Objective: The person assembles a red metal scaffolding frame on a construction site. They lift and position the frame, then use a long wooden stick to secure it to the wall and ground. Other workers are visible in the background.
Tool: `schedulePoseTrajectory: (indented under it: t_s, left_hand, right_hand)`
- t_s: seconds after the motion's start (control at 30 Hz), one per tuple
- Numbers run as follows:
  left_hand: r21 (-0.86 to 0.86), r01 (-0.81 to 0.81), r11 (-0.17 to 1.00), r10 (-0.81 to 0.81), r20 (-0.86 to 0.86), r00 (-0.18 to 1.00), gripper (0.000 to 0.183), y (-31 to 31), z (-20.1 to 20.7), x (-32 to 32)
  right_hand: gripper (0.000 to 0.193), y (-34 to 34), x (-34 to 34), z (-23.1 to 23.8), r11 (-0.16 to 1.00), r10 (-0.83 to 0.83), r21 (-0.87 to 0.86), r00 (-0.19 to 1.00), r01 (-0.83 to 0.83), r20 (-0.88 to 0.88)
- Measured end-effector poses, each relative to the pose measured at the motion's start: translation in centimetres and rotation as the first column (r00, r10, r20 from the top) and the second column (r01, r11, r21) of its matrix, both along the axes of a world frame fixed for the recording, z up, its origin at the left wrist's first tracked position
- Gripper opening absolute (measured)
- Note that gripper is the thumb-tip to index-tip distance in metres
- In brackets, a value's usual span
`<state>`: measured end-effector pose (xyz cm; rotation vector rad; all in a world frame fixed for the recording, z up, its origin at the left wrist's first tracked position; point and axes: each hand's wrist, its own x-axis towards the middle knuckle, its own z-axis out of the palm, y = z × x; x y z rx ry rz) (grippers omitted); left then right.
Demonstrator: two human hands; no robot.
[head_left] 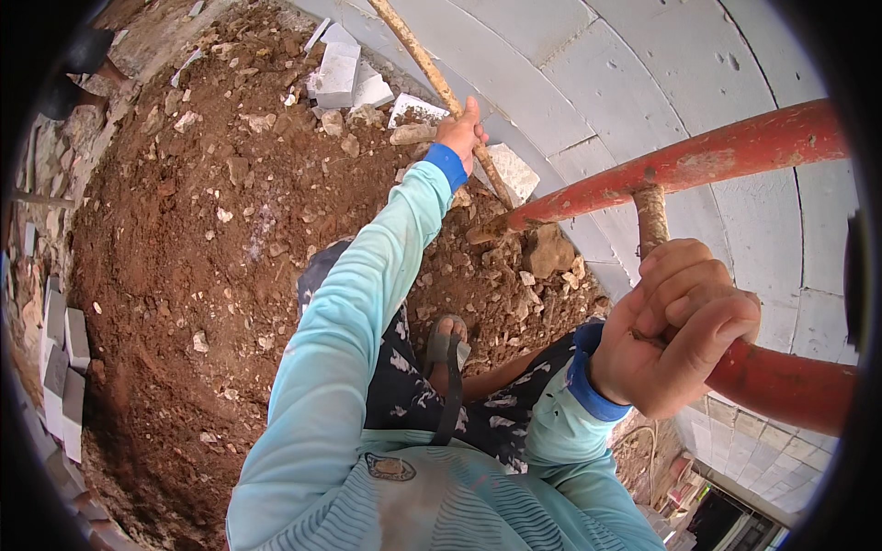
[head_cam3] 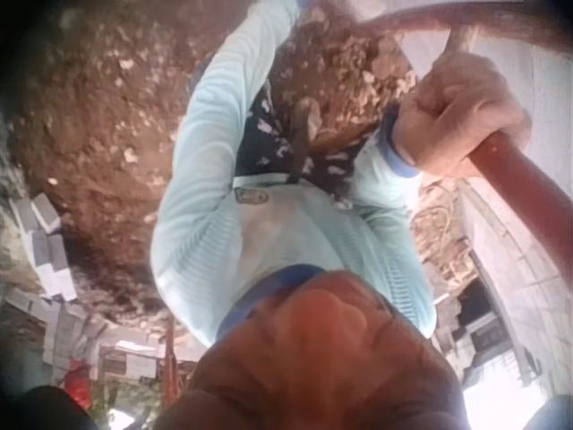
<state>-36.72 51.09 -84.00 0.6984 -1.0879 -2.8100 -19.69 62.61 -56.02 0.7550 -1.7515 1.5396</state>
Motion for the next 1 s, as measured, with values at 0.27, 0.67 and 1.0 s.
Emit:
schedulePoseTrajectory:
  t_s: [0.27, 0.67, 1.0]
  left_hand:
    - [0.009, -0.07, 0.998, 0.069, 0.029, 0.997, 0.05, 1.0, -0.4, -1.0]
    - [0.042, -0.049, 0.998, 0.048, 0.013, 0.999, 0.053, 1.6, -3.9, -2.4]
    - [0.04, -0.113, 0.993, 0.11, 0.074, 0.991, 0.059, 2.9, -4.9, -2.2]
  right_hand:
    - [0.039, 1.3, 0.1, -1.0, 0.999, 0.045, -0.018, 0.999, -0.045, 0.027]
    - [0.033, 3.3, -0.4, -2.5, 0.997, 0.036, 0.061, 0.984, -0.047, 0.173]
    - [0.039, 3.7, 0.5, -1.3, 0.985, -0.048, 0.173, 0.967, 0.004, 0.25]
